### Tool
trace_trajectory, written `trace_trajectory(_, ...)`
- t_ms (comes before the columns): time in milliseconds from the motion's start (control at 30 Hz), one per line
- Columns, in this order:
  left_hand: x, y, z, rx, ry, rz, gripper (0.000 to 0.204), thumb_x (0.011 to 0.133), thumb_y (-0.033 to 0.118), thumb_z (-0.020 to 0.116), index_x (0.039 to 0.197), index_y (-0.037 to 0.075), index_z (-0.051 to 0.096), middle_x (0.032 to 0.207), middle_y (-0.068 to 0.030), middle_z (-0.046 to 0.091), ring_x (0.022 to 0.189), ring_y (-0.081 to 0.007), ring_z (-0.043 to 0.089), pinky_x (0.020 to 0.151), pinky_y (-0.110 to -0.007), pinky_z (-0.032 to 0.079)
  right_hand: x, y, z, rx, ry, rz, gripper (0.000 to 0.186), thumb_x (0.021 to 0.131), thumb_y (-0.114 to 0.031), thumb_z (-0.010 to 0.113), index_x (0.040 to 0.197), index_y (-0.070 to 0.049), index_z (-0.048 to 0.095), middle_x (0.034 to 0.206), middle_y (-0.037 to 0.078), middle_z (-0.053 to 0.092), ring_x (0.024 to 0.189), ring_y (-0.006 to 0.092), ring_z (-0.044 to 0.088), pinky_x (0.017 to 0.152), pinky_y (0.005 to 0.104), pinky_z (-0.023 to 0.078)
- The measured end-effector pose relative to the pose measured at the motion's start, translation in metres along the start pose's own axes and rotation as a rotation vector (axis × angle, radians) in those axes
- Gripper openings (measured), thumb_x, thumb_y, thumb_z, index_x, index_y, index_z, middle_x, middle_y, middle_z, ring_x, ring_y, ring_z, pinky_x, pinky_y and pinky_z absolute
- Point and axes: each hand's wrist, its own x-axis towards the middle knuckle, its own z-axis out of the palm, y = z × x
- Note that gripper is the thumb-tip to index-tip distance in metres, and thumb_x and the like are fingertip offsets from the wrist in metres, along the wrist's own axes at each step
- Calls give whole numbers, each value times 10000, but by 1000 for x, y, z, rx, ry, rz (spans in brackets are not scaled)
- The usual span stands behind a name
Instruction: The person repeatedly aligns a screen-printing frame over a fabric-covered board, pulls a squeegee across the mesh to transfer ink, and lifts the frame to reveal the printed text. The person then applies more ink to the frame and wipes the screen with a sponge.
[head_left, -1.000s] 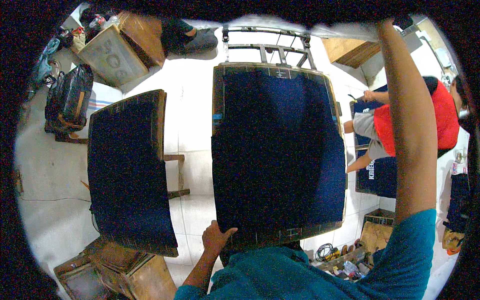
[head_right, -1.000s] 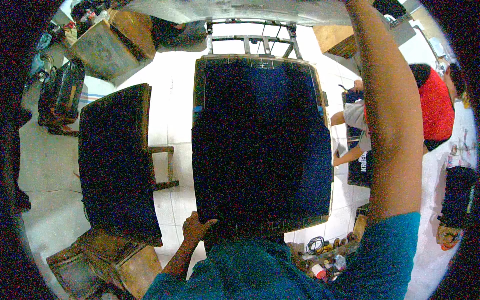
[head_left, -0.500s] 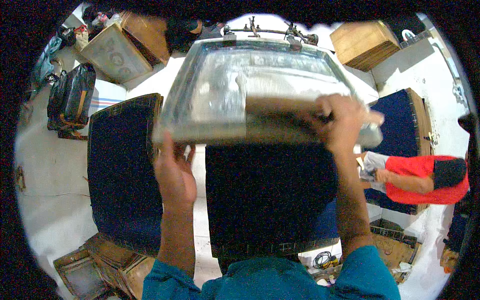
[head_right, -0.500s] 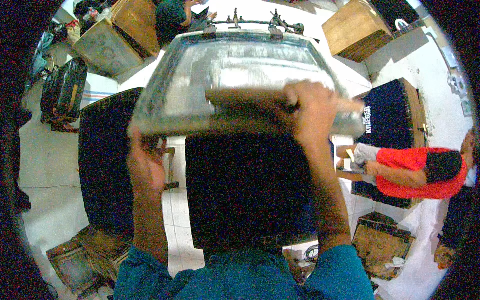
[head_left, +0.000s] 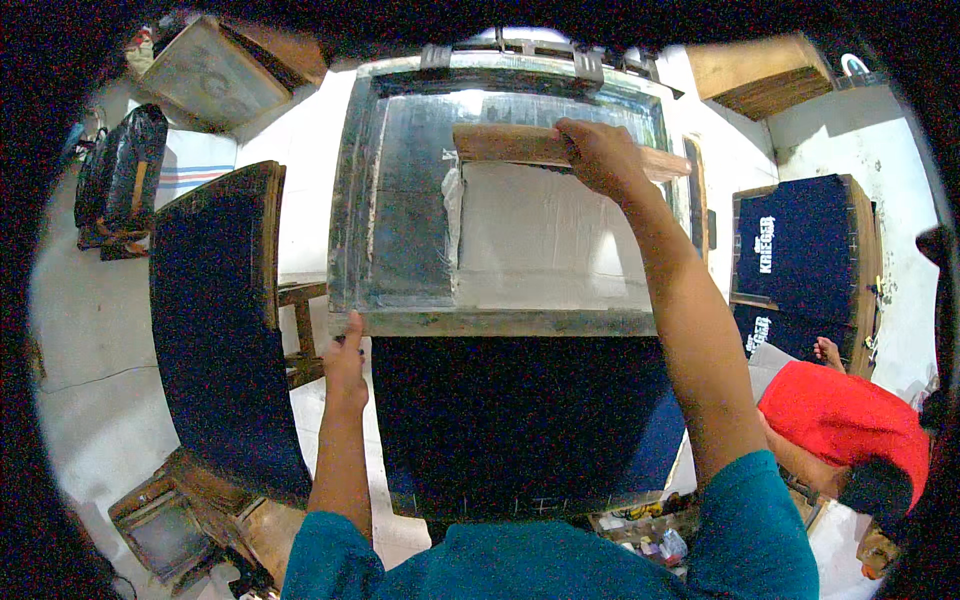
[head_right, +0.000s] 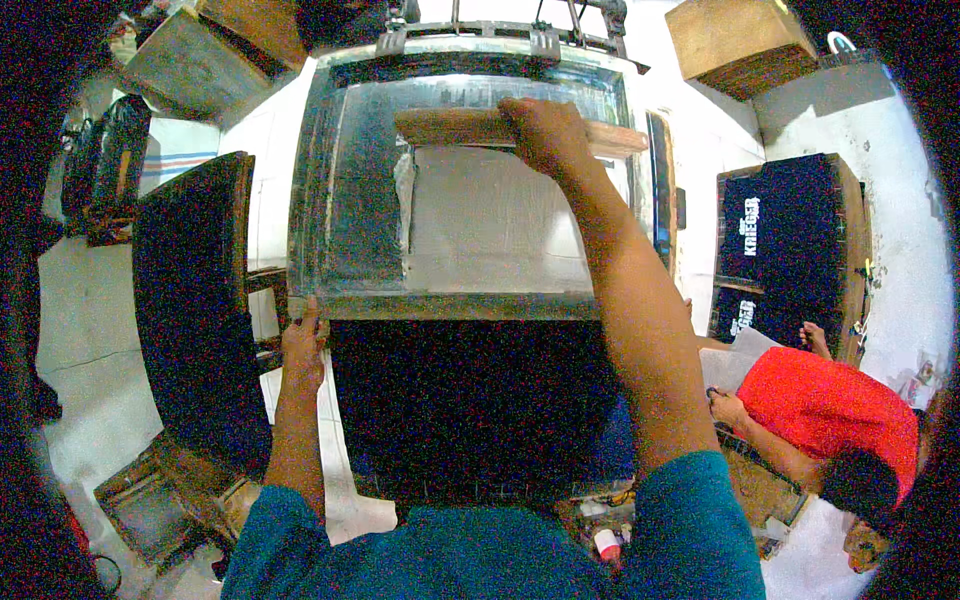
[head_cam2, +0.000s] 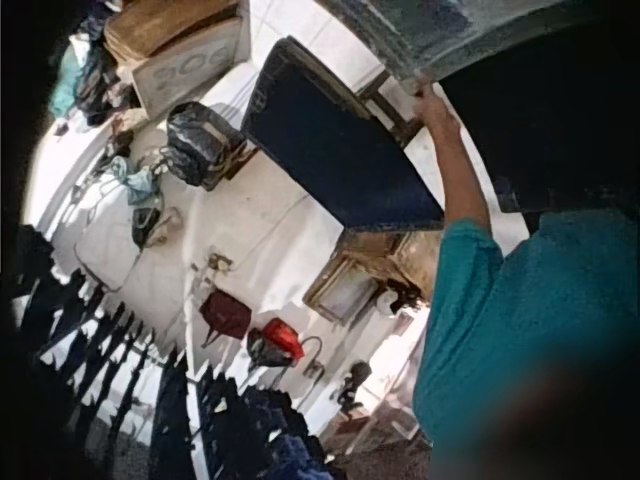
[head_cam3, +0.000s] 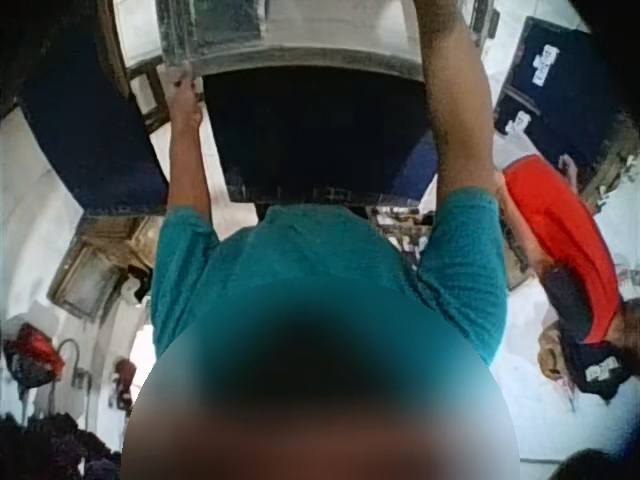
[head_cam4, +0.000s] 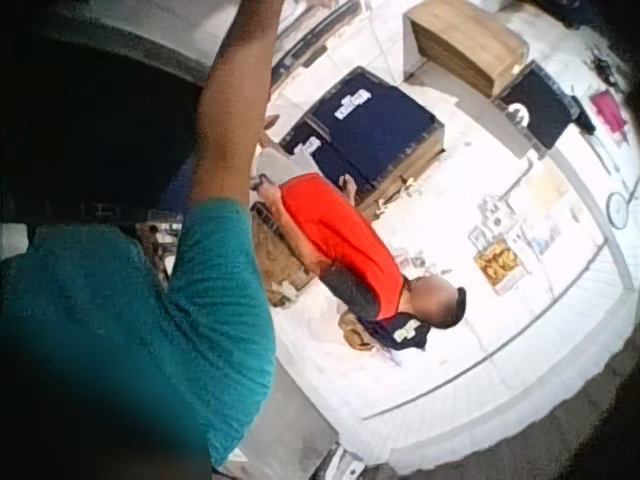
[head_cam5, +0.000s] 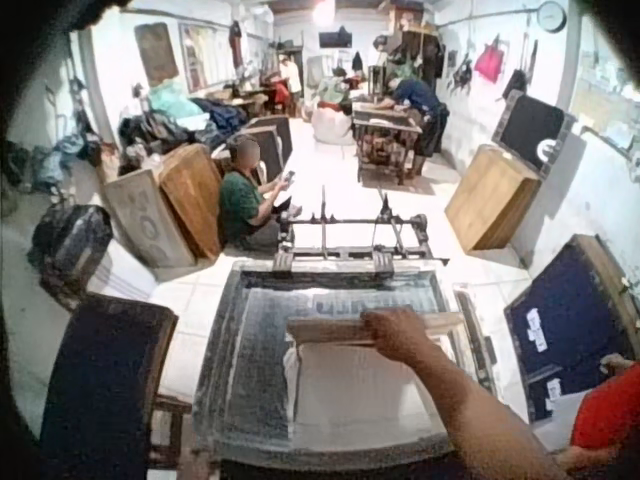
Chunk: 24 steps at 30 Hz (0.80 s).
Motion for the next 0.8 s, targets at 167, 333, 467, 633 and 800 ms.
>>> trace_trajectory(167,1,1,-3,24,-34,92,574,912,576,741,1177,73,653,965,27,628,785,-95,491,719,-295,418,-61,-26,14,18,-60,40,136,937,-182,609,1051,-135,667,917,118,725,846,388,701,729,540,520)
trace_trajectory(333,-5,6,-17,177,45,8,584,905,607,732,1127,74,648,934,20,610,763,-92,488,675,-288,411,-155,-102,-19,115,-17,79,170,846,-83,659,1005,-142,674,890,90,687,872,320,684,802,487,464)
trace_trajectory(467,-7,14,-22,232,74,-36,559,911,598,730,1084,73,645,870,31,592,723,-84,476,652,-276,402,-118,-88,-30,209,-462,155,175,857,-140,659,1030,-145,673,981,150,740,932,365,715,836,572,492)
trace_trajectory(633,-10,12,-17,237,52,41,489,929,565,729,1039,96,643,837,47,587,710,-75,492,643,-268,398,-13,-23,-2,1,-32,22,192,928,-229,598,1076,-145,686,942,146,752,905,382,734,744,527,553)
trace_trajectory(800,-3,5,-19,199,73,40,479,926,572,727,981,107,627,829,34,602,724,-81,531,641,-262,408,-31,-26,10,134,-111,31,215,882,-152,648,1092,-170,691,956,135,746,886,405,713,770,521,546)
